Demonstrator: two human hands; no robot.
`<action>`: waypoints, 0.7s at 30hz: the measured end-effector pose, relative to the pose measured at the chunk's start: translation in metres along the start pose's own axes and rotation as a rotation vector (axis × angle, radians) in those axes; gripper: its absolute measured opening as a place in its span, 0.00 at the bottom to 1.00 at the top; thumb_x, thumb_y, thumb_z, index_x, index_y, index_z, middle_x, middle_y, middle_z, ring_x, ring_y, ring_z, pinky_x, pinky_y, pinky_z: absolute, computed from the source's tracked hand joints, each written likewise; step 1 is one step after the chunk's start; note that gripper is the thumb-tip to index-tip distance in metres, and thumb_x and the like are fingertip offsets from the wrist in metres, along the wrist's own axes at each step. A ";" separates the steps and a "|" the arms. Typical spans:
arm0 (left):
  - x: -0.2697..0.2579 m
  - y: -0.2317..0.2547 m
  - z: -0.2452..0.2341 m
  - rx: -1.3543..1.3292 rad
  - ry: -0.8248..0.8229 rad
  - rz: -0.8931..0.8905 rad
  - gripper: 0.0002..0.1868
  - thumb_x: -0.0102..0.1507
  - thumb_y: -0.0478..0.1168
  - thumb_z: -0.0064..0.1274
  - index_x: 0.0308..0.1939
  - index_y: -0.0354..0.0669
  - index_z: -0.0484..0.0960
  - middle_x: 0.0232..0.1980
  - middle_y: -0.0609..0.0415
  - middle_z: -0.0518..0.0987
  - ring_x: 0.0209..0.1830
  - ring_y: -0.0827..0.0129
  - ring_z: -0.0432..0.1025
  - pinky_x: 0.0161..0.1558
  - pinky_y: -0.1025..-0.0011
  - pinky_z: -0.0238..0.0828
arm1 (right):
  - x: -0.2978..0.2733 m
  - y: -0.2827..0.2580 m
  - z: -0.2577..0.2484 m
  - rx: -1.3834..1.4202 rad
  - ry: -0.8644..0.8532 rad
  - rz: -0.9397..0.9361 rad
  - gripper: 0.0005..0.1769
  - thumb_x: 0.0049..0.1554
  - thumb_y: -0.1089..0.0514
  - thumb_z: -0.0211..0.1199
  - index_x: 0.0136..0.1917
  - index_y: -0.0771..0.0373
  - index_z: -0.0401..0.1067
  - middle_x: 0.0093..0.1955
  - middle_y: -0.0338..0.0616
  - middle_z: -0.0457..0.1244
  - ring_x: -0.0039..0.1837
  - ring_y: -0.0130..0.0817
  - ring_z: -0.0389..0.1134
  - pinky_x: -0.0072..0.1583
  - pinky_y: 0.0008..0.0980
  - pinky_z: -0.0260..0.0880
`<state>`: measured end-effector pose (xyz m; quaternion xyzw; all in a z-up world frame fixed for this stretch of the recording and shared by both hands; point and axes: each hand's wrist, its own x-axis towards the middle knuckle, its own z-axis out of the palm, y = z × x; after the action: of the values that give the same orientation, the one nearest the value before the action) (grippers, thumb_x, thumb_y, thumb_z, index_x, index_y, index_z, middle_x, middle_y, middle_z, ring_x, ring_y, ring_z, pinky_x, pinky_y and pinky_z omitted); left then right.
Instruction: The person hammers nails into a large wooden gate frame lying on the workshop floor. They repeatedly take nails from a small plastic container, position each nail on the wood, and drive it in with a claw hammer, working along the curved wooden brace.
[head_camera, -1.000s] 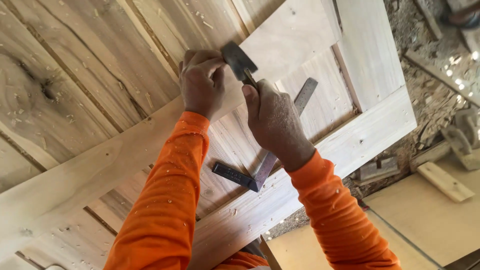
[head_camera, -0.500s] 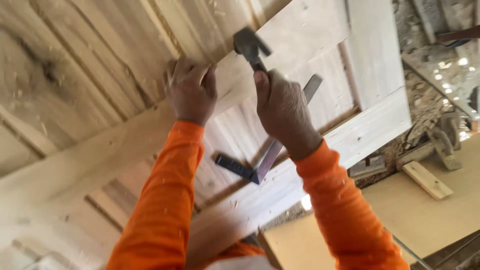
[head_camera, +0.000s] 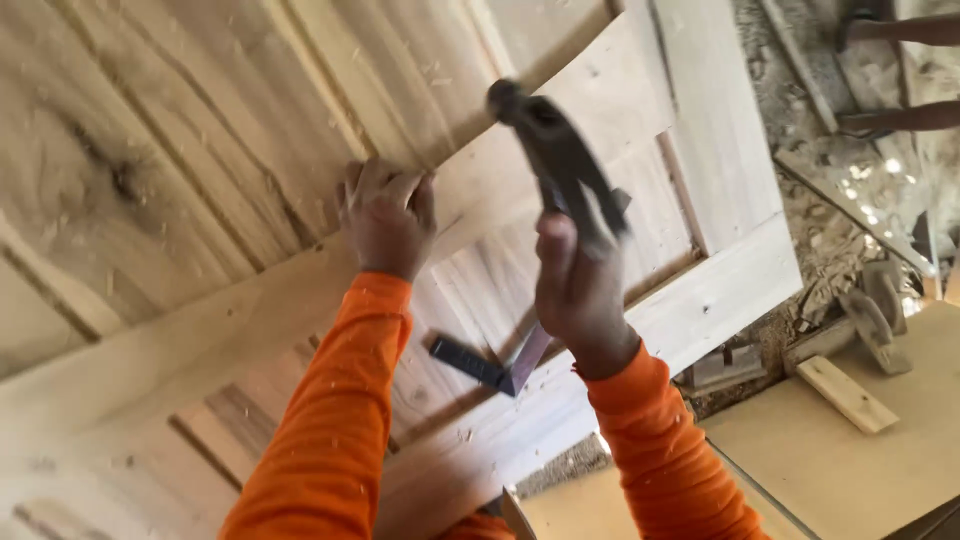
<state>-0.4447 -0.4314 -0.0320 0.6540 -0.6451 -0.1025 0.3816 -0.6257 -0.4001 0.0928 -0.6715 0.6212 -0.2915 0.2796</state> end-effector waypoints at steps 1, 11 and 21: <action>-0.005 0.000 -0.003 -0.009 -0.038 0.001 0.02 0.61 0.39 0.64 0.34 0.48 0.88 0.40 0.56 0.77 0.47 0.55 0.71 0.52 0.56 0.66 | -0.009 -0.001 0.003 0.093 0.058 -0.098 0.19 0.72 0.53 0.45 0.57 0.73 0.66 0.32 0.52 0.58 0.30 0.43 0.57 0.35 0.41 0.54; -0.024 -0.006 -0.071 -0.287 0.046 -0.013 0.10 0.67 0.35 0.64 0.51 0.36 0.84 0.51 0.47 0.80 0.55 0.54 0.72 0.59 0.58 0.69 | -0.013 0.019 0.013 0.050 0.013 0.228 0.27 0.71 0.47 0.45 0.39 0.67 0.69 0.25 0.48 0.60 0.29 0.44 0.63 0.34 0.45 0.59; -0.237 -0.072 -0.354 0.058 0.476 -0.992 0.16 0.73 0.50 0.47 0.45 0.40 0.74 0.39 0.51 0.74 0.36 0.58 0.70 0.39 0.63 0.69 | -0.039 0.061 0.045 -0.250 -0.009 -0.149 0.27 0.74 0.48 0.43 0.45 0.70 0.70 0.33 0.58 0.62 0.35 0.58 0.63 0.38 0.51 0.59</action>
<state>-0.2027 -0.0922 0.0809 0.8949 -0.1578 -0.1017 0.4048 -0.6357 -0.3648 0.0152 -0.7466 0.6000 -0.2287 0.1741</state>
